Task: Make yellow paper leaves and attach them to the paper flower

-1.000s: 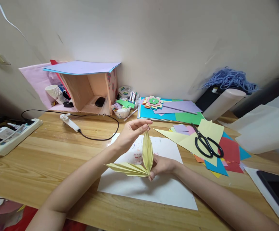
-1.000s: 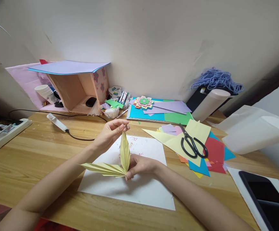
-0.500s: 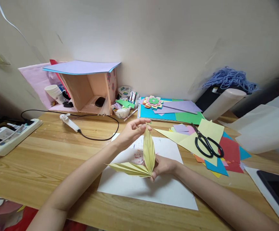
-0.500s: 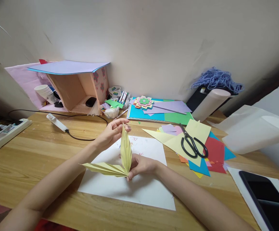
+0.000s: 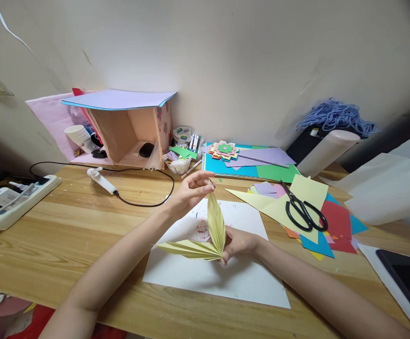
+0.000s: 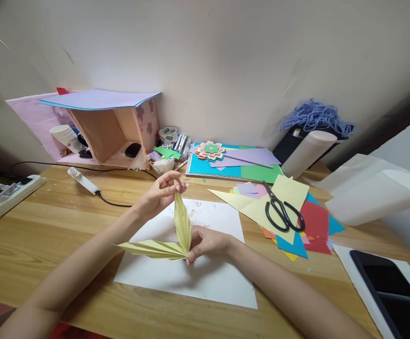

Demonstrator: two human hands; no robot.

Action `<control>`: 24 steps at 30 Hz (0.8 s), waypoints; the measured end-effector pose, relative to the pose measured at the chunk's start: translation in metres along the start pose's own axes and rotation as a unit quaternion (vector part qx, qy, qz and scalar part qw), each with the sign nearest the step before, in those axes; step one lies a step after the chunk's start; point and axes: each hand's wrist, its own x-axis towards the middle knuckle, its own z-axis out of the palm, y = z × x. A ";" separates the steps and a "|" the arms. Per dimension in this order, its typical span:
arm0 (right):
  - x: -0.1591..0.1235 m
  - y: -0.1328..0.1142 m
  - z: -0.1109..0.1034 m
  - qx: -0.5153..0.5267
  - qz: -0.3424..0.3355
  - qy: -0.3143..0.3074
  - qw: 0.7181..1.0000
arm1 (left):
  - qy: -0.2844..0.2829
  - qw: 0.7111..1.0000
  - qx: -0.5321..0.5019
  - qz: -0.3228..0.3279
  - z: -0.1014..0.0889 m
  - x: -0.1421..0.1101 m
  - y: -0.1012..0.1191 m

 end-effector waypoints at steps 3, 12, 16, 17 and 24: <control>0.000 -0.001 0.001 -0.003 0.007 -0.004 1.000 | 0.003 1.000 -0.029 -0.007 0.002 0.000 0.000; 0.000 -0.003 0.002 -0.018 0.027 -0.008 0.999 | 0.078 0.994 -0.077 0.019 0.007 -0.001 0.007; -0.001 -0.005 0.005 -0.011 0.033 -0.004 0.999 | 0.093 0.992 -0.085 0.017 0.008 0.001 0.010; -0.001 -0.005 0.007 -0.006 0.033 -0.003 0.999 | 0.101 0.991 -0.090 0.020 0.006 0.003 0.011; 0.001 -0.007 0.002 0.054 -0.173 0.264 0.947 | 0.173 0.984 0.042 -0.029 -0.030 0.014 0.003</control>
